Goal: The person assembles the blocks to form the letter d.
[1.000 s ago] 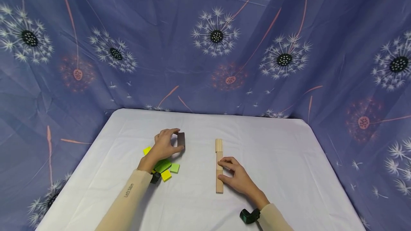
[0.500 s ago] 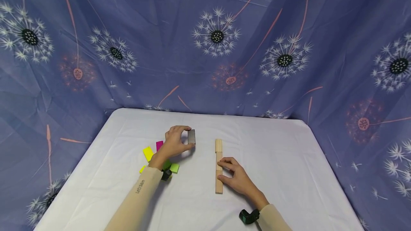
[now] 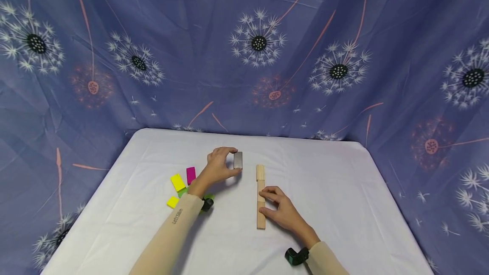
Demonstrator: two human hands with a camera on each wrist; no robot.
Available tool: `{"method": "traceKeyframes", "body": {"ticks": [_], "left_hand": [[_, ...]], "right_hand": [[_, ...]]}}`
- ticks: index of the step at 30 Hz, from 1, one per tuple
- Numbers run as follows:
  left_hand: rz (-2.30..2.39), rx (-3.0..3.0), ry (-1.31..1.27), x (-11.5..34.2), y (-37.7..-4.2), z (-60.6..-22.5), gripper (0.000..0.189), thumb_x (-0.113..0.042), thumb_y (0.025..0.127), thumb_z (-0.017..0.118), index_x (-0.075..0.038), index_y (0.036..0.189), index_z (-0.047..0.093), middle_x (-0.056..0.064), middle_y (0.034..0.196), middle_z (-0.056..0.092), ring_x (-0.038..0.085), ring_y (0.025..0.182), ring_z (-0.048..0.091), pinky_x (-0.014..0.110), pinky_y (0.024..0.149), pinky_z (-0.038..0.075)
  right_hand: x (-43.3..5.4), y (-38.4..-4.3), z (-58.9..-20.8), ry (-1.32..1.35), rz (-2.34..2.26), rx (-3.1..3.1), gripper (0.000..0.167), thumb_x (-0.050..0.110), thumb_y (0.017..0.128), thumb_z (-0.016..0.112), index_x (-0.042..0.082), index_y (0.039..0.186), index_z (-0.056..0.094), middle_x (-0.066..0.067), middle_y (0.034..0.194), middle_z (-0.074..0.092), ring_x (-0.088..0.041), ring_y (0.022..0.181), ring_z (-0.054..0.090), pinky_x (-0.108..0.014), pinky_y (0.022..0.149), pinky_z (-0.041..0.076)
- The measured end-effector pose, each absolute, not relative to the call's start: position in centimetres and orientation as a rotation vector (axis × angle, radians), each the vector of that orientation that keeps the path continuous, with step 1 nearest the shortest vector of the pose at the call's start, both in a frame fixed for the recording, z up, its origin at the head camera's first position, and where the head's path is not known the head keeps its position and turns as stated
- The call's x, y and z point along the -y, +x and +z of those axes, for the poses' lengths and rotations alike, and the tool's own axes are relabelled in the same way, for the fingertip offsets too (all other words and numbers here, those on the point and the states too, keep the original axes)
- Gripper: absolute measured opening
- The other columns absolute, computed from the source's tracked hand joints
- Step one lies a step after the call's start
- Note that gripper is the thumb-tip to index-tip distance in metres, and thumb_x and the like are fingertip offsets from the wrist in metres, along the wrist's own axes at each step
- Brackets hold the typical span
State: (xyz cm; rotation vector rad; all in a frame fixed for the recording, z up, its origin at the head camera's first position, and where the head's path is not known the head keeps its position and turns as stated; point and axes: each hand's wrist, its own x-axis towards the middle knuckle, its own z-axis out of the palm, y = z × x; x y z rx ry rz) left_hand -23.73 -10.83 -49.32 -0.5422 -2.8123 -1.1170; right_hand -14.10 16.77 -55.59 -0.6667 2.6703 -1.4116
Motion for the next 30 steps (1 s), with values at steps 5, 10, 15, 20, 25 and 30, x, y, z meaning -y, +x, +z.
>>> {"method": "traceKeyframes", "body": {"ticks": [5,10,15,20,25,30], "left_hand": [[-1.103,2.824,-0.536,10.1,-24.0,-49.4,0.067,-0.033,0.082,0.083,-0.013,0.14,0.059,0.007,0.14,0.062,0.034,0.14,0.047,0.062,0.111,0.029],[-1.094,2.827,-0.51,9.2,-24.2,-50.1,0.068,-0.034,0.083,0.082,-0.011,0.142,0.058,0.007,0.14,0.062,0.034,0.14,0.047,0.061,0.112,0.03],[-1.102,2.818,-0.524,8.1,-24.2,-50.7,0.065,-0.035,0.082,0.082,-0.014,0.14,0.06,0.005,0.141,0.063,0.034,0.138,0.05,0.06,0.11,0.032],[-1.117,2.828,-0.532,6.7,-24.3,-51.1,0.066,-0.036,0.084,0.082,-0.013,0.142,0.059,0.006,0.142,0.062,0.035,0.137,0.05,0.061,0.111,0.031],[-1.159,2.816,-0.523,4.7,-24.6,-51.2,0.066,-0.035,0.087,0.08,-0.012,0.144,0.057,0.007,0.144,0.061,0.036,0.136,0.051,0.062,0.11,0.031],[-1.16,2.855,-0.513,3.6,-24.7,-51.0,0.067,-0.035,0.089,0.079,-0.012,0.146,0.055,0.006,0.145,0.06,0.035,0.136,0.051,0.062,0.112,0.031]], "right_hand": [[-16.8,-14.3,-55.7,-0.696,-1.427,-2.67,0.046,0.023,0.091,0.08,0.006,0.132,0.069,-0.005,0.135,0.059,-0.024,0.117,0.058,-0.027,0.085,0.049],[-16.8,-14.4,-55.7,-0.714,-1.441,-2.658,0.046,0.022,0.092,0.079,0.004,0.132,0.069,-0.008,0.135,0.059,-0.027,0.119,0.059,-0.029,0.086,0.049],[-16.8,-14.4,-55.7,-0.678,-1.432,-2.646,0.046,0.023,0.091,0.08,0.006,0.133,0.069,-0.004,0.136,0.058,-0.023,0.121,0.058,-0.027,0.088,0.049],[-16.9,-14.2,-55.5,-0.654,-1.416,-2.648,0.047,0.025,0.09,0.08,0.008,0.133,0.069,-0.001,0.137,0.057,-0.022,0.124,0.057,-0.028,0.092,0.049],[-17.3,-14.2,-55.4,-0.636,-1.408,-2.646,0.047,0.025,0.09,0.081,0.009,0.133,0.069,-0.001,0.138,0.057,-0.024,0.127,0.057,-0.03,0.096,0.05],[-17.1,-14.2,-55.7,-0.666,-1.412,-2.654,0.047,0.027,0.091,0.08,0.009,0.133,0.069,-0.001,0.138,0.058,-0.023,0.125,0.057,-0.028,0.092,0.05]]}}
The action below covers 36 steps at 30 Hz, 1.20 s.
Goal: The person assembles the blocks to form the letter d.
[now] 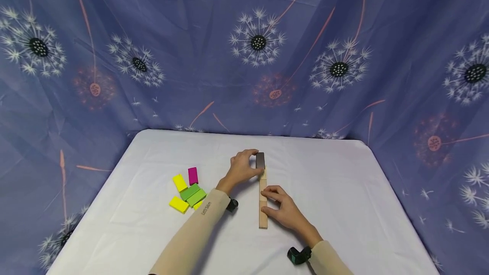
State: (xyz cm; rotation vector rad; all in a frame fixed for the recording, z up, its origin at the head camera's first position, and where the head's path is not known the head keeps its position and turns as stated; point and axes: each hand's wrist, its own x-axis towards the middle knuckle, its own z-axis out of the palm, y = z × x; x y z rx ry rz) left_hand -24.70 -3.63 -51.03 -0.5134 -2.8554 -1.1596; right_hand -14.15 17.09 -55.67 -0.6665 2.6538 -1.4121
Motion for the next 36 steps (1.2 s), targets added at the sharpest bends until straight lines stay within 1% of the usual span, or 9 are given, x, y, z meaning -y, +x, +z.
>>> {"method": "traceKeyframes", "body": {"ticks": [5,12,17,23,30,36], "left_hand": [[-1.158,2.862,-0.51,3.0,-25.0,-50.8,0.067,-0.034,0.088,0.079,-0.013,0.147,0.055,0.007,0.146,0.059,0.035,0.138,0.049,0.061,0.113,0.031],[-1.143,2.871,-0.483,2.6,-25.6,-50.6,0.068,-0.033,0.087,0.078,-0.014,0.148,0.054,0.007,0.148,0.058,0.036,0.138,0.049,0.061,0.112,0.032],[-1.162,2.87,-0.48,2.5,-25.9,-50.6,0.069,-0.032,0.088,0.079,-0.013,0.149,0.053,0.009,0.149,0.056,0.037,0.138,0.048,0.061,0.112,0.032],[-1.147,2.897,-0.47,2.5,-26.4,-50.7,0.069,-0.033,0.089,0.078,-0.012,0.15,0.052,0.01,0.15,0.055,0.038,0.139,0.048,0.061,0.112,0.032],[-1.208,2.901,-0.384,2.7,-27.0,-50.8,0.068,-0.033,0.09,0.077,-0.012,0.15,0.052,0.009,0.15,0.056,0.036,0.139,0.049,0.06,0.112,0.035],[-1.246,2.928,-0.381,2.5,-27.1,-51.0,0.068,-0.03,0.089,0.077,-0.009,0.149,0.052,0.013,0.149,0.056,0.038,0.139,0.049,0.061,0.111,0.036]], "right_hand": [[-17.0,-14.1,-55.7,-0.659,-1.422,-2.653,0.047,0.027,0.09,0.081,0.01,0.132,0.07,0.0,0.137,0.058,-0.021,0.124,0.057,-0.028,0.091,0.049],[-17.1,-14.0,-55.6,-0.654,-1.42,-2.65,0.047,0.025,0.09,0.081,0.009,0.132,0.069,0.0,0.137,0.058,-0.024,0.128,0.057,-0.033,0.101,0.05],[-17.1,-14.0,-55.5,-0.64,-1.43,-2.636,0.047,0.026,0.09,0.081,0.009,0.133,0.069,0.0,0.137,0.057,-0.025,0.131,0.056,-0.037,0.105,0.05],[-17.0,-13.9,-55.5,-0.637,-1.419,-2.639,0.048,0.028,0.091,0.08,0.01,0.133,0.069,0.0,0.137,0.058,-0.025,0.129,0.057,-0.035,0.102,0.05],[-16.9,-14.1,-55.4,-0.636,-1.42,-2.637,0.047,0.026,0.091,0.08,0.009,0.133,0.069,0.0,0.138,0.057,-0.025,0.132,0.056,-0.04,0.105,0.05],[-16.8,-14.1,-55.6,-0.643,-1.425,-2.639,0.047,0.026,0.091,0.08,0.01,0.133,0.069,0.0,0.137,0.058,-0.025,0.129,0.057,-0.036,0.101,0.051]]}}
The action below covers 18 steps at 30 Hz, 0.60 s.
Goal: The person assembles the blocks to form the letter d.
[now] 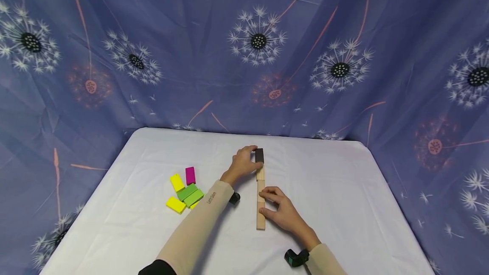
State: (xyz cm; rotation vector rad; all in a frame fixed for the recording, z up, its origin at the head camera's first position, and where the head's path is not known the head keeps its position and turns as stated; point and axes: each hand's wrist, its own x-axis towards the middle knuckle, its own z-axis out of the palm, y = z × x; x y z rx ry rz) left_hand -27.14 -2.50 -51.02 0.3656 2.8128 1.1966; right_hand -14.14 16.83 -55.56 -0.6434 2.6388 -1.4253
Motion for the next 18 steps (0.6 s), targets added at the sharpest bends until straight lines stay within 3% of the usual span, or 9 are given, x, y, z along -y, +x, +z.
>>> {"method": "traceKeyframes", "body": {"ticks": [8,18], "left_hand": [[1.191,-2.808,0.365,2.2,-27.6,-51.7,0.068,-0.027,0.09,0.076,-0.008,0.15,0.051,0.016,0.149,0.055,0.039,0.14,0.049,0.054,0.115,0.041],[1.092,-2.809,0.374,2.2,-28.1,-52.1,0.068,-0.028,0.091,0.078,-0.007,0.151,0.051,0.016,0.151,0.054,0.038,0.14,0.048,0.051,0.116,0.04]], "right_hand": [[-16.8,-14.2,-55.7,-0.62,-1.445,-2.616,0.046,0.027,0.091,0.08,0.012,0.133,0.069,0.001,0.138,0.057,-0.026,0.133,0.055,-0.046,0.11,0.047],[-17.0,-14.3,-56.0,-0.607,-1.447,-2.612,0.047,0.028,0.091,0.08,0.012,0.134,0.069,0.001,0.139,0.057,-0.026,0.133,0.055,-0.039,0.108,0.048]]}}
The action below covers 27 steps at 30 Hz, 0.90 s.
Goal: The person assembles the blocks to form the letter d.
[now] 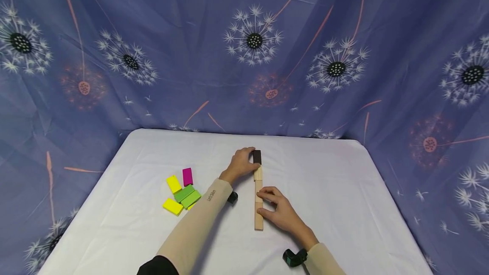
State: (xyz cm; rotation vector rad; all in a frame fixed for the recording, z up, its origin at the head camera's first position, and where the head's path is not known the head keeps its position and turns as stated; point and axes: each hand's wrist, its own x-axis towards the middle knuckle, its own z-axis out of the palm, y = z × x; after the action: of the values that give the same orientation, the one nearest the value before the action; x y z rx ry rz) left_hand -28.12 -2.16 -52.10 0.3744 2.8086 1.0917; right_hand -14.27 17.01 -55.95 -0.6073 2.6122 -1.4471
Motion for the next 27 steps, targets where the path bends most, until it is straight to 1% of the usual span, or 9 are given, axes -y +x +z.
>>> {"method": "traceKeyframes", "body": {"ticks": [9,18,27], "left_hand": [[1.054,-2.821,0.402,2.27,-28.42,-52.2,0.064,-0.03,0.092,0.075,-0.006,0.148,0.055,0.018,0.148,0.057,0.04,0.138,0.049,0.053,0.114,0.041],[1.049,-2.809,0.408,2.19,-28.44,-52.05,0.063,-0.03,0.092,0.076,-0.007,0.147,0.056,0.017,0.148,0.056,0.041,0.139,0.047,0.058,0.114,0.038],[1.013,-2.824,0.421,2.07,-28.24,-51.92,0.064,-0.031,0.092,0.075,-0.006,0.147,0.055,0.017,0.148,0.056,0.041,0.138,0.047,0.06,0.112,0.039]], "right_hand": [[-16.96,-14.24,-55.7,-0.61,-1.442,-2.618,0.048,0.028,0.091,0.08,0.011,0.134,0.069,0.001,0.14,0.056,-0.024,0.134,0.054,-0.038,0.11,0.047],[-16.94,-14.2,-55.67,-0.613,-1.443,-2.617,0.048,0.029,0.091,0.08,0.011,0.134,0.068,0.001,0.139,0.056,-0.025,0.133,0.055,-0.041,0.11,0.047],[-16.93,-14.2,-55.75,-0.601,-1.452,-2.612,0.048,0.029,0.091,0.08,0.011,0.134,0.069,0.001,0.139,0.057,-0.024,0.133,0.055,-0.044,0.111,0.046]]}}
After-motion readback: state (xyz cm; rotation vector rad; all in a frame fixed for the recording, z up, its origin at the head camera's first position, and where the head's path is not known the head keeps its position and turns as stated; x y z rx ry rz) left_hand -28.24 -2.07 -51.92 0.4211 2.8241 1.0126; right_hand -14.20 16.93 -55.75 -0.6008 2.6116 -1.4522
